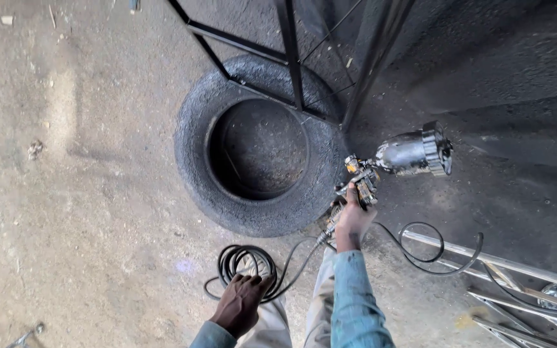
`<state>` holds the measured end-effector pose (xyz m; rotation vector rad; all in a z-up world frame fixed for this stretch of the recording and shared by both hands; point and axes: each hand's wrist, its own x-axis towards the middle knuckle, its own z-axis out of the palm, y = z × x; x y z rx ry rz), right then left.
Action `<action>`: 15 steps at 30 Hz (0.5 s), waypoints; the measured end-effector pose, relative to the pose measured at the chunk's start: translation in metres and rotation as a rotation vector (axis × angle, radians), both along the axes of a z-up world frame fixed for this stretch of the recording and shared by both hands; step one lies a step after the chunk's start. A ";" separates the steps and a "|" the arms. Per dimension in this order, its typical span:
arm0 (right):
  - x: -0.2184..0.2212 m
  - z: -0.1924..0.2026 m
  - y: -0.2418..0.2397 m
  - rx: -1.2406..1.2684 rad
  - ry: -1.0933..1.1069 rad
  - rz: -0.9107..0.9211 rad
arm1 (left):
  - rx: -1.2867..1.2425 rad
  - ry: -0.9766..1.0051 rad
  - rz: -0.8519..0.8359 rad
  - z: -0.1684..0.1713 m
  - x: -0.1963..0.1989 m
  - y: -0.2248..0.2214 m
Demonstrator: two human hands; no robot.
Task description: Spray painting a metal gate frame with black paint using a pneumatic spray gun while repositioning the gate on a tire.
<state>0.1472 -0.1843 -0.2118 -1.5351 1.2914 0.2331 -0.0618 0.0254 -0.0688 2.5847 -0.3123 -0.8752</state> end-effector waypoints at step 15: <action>0.055 0.220 -0.058 0.584 -0.993 -0.171 | -0.164 0.111 0.100 0.045 0.065 -0.035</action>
